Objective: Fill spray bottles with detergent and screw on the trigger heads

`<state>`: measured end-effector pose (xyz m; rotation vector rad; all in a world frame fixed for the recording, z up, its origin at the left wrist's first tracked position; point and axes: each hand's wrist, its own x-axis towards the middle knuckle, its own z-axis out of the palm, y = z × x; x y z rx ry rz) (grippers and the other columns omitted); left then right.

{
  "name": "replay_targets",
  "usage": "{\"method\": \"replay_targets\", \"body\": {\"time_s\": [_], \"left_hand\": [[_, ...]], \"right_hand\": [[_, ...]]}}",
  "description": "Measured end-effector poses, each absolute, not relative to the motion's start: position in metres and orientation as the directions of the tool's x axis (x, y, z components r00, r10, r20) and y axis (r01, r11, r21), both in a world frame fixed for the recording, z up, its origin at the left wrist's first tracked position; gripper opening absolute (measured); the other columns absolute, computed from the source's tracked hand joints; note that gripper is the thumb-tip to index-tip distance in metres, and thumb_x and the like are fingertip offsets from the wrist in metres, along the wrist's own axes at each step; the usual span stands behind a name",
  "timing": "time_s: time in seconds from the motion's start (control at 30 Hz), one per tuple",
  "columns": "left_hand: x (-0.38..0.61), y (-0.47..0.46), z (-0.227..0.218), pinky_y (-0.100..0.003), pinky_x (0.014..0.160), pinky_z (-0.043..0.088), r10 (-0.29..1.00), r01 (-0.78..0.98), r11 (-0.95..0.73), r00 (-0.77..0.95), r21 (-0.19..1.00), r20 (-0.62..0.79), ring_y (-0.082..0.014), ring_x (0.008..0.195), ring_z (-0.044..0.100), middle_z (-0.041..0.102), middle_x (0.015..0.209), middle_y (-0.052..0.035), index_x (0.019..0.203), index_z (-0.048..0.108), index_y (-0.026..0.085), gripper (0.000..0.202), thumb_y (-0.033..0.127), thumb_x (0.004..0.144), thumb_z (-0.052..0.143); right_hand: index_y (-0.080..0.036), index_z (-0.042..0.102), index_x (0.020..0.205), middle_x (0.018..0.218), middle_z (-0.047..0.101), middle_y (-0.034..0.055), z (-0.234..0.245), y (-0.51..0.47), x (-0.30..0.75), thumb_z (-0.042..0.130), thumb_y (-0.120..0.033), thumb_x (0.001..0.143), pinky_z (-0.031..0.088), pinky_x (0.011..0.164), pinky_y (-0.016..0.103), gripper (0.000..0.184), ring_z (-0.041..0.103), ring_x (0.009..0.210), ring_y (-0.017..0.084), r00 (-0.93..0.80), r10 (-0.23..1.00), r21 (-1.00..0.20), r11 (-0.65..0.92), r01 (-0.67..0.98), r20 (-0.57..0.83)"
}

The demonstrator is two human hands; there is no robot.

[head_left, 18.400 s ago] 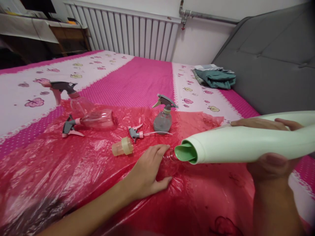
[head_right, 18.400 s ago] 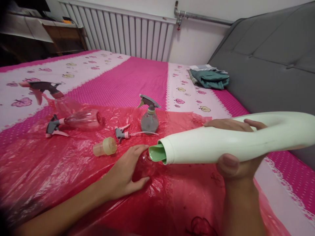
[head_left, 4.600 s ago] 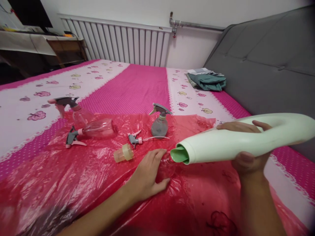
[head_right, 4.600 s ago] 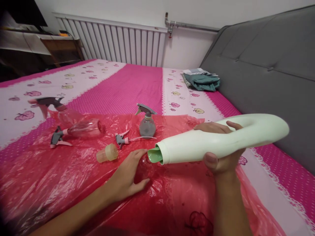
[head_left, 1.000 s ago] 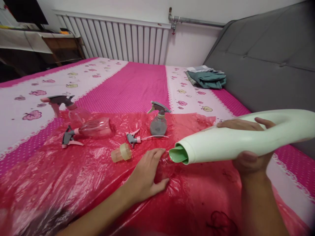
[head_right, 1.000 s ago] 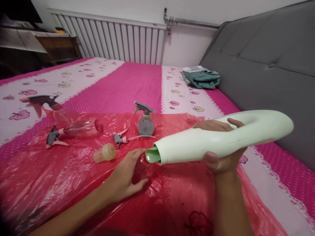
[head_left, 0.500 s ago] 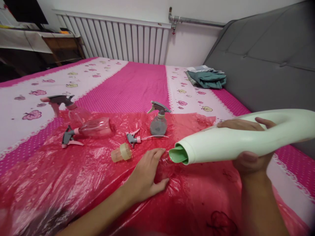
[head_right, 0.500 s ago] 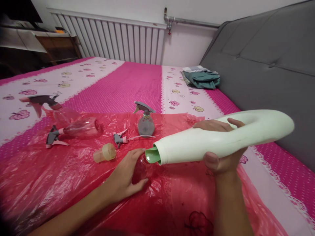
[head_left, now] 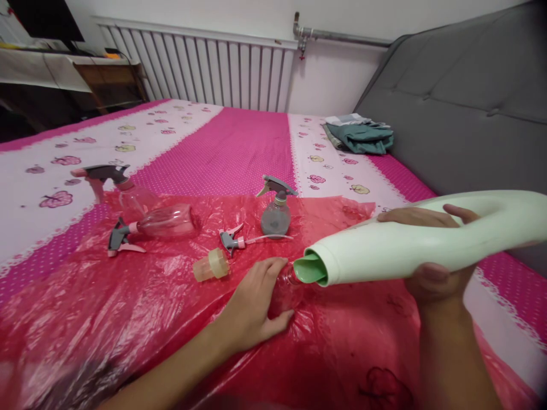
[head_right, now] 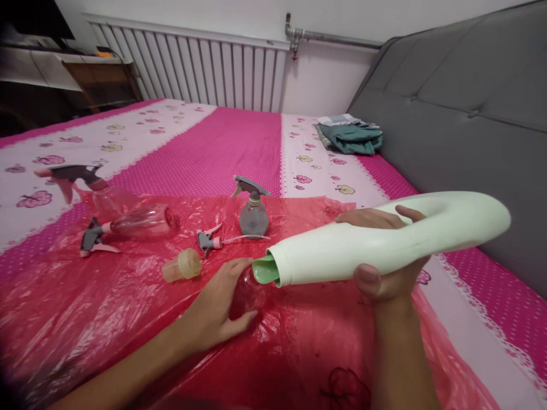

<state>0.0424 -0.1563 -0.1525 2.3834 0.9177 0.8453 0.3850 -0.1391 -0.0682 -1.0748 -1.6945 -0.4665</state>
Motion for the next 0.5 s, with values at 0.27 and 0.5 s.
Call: {"method": "replay_targets", "body": {"time_s": [0.27, 0.5], "left_hand": [[0.0421, -0.1563, -0.1523, -0.064, 0.119, 0.063, 0.713, 0.429, -0.675, 0.588, 0.6, 0.382, -0.0389, 0.142, 0.066, 0.061, 0.158, -0.0167, 0.169, 0.03, 0.032, 0.088, 0.03, 0.097, 0.079], [0.0414, -0.156, -0.154, -0.064, 0.12, 0.062, 0.715, 0.43, -0.672, 0.589, 0.603, 0.377, -0.039, 0.143, 0.066, 0.061, 0.159, -0.0166, 0.171, 0.029, 0.032, 0.09, 0.03, 0.096, 0.081]], "right_hand": [[-0.026, 0.083, 0.096, 0.088, 0.086, 0.0042, -0.067, -0.1393, 0.3831, 0.033, -0.094, 0.099, 0.038, 0.12, 0.06, 0.085, 0.083, 0.093, 0.034, -0.068, 0.435, -0.188, 0.52, 0.833, 0.898], [-0.025, 0.083, 0.095, 0.088, 0.086, 0.0044, -0.0665, -0.1401, 0.3835, 0.032, -0.093, 0.099, 0.038, 0.119, 0.059, 0.086, 0.083, 0.093, 0.034, -0.07, 0.434, -0.184, 0.515, 0.837, 0.898]]}}
